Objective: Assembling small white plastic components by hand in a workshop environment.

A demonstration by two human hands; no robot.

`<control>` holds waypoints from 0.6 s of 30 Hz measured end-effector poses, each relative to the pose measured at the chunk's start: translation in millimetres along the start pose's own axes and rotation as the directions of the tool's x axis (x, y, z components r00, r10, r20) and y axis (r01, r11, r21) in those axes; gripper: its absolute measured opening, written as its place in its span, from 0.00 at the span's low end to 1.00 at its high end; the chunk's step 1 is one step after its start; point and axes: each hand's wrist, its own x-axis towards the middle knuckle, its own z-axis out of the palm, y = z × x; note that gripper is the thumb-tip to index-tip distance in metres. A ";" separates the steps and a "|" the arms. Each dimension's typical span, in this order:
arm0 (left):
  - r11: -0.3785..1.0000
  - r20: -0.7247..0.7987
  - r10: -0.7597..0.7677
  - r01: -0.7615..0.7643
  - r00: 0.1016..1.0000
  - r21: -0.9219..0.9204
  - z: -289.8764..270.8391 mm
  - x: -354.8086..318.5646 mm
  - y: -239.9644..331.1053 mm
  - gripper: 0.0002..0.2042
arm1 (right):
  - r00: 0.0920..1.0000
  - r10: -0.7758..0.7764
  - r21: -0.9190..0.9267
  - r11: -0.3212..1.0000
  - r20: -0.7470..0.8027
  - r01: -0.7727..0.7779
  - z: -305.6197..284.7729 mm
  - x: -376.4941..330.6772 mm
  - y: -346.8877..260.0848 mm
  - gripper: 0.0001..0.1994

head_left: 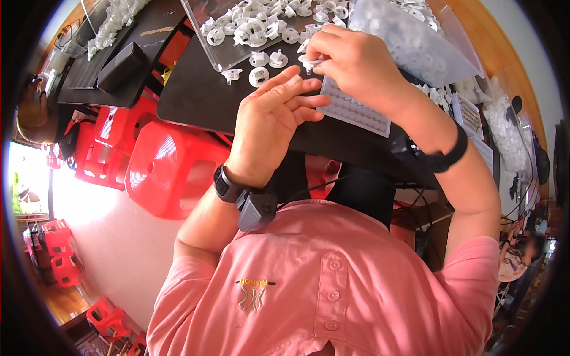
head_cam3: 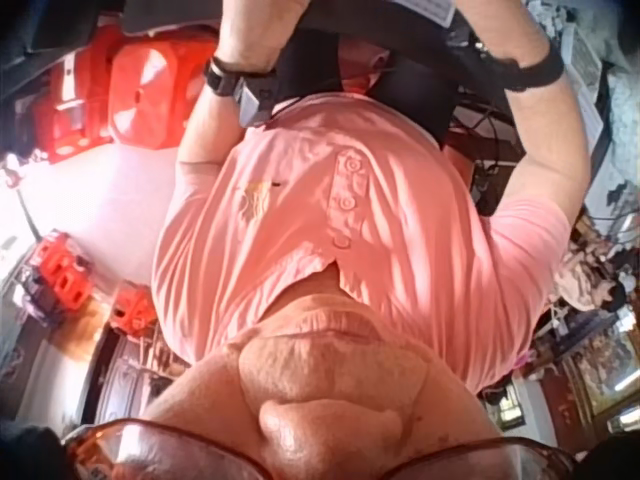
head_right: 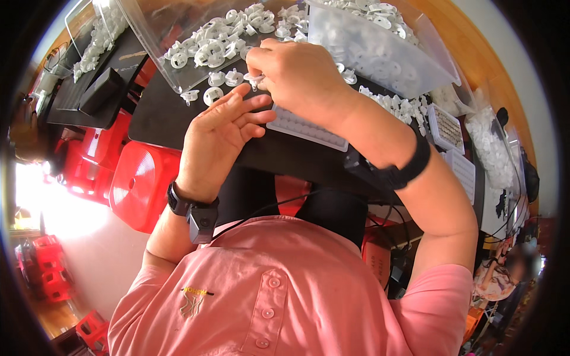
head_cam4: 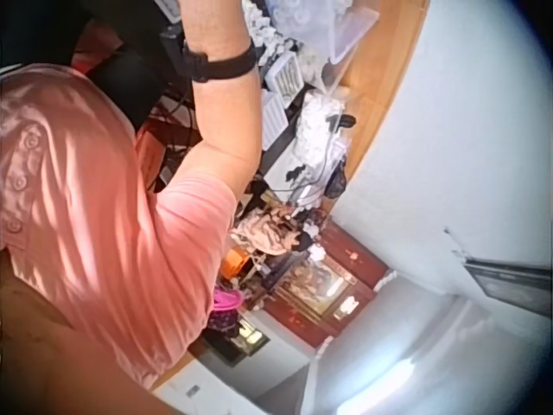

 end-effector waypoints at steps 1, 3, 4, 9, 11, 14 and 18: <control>1.000 0.018 -0.005 0.006 1.000 -0.022 -1.3 1.3 -0.9 0.22 | 0.998 -0.031 0.023 0.999 -0.062 0.033 -7.3 -4.0 -8.9 0.04; 0.993 0.081 0.015 -0.006 0.997 -0.114 1.3 1.5 -5.7 0.22 | 0.994 -0.055 0.033 0.998 -0.095 0.058 -17.0 -16.1 -23.9 0.06; 0.978 0.142 0.043 -0.013 0.989 -0.207 2.6 1.4 -8.3 0.22 | 0.988 -0.081 0.041 0.995 -0.128 0.087 -19.9 -22.3 -29.3 0.08; 0.983 0.279 0.011 0.041 0.960 -0.179 12.9 -2.7 -21.4 0.15 | 0.982 0.013 0.165 0.986 -0.190 0.019 -27.6 -55.0 -41.0 0.14; 0.979 0.288 -0.004 0.062 0.958 -0.193 13.9 -5.6 -28.2 0.15 | 0.964 0.113 0.289 0.956 -0.240 -0.040 -27.4 -65.5 -45.6 0.12; 0.981 0.282 -0.014 0.067 0.959 -0.182 20.8 -9.5 -33.3 0.14 | 0.947 0.251 0.474 0.871 -0.202 -0.130 -33.8 -82.8 -49.8 0.12; 0.989 0.286 -0.027 0.066 0.958 -0.129 28.0 -13.6 -37.5 0.14 | 0.917 0.363 0.531 0.816 -0.167 -0.226 -39.7 -98.1 -52.8 0.13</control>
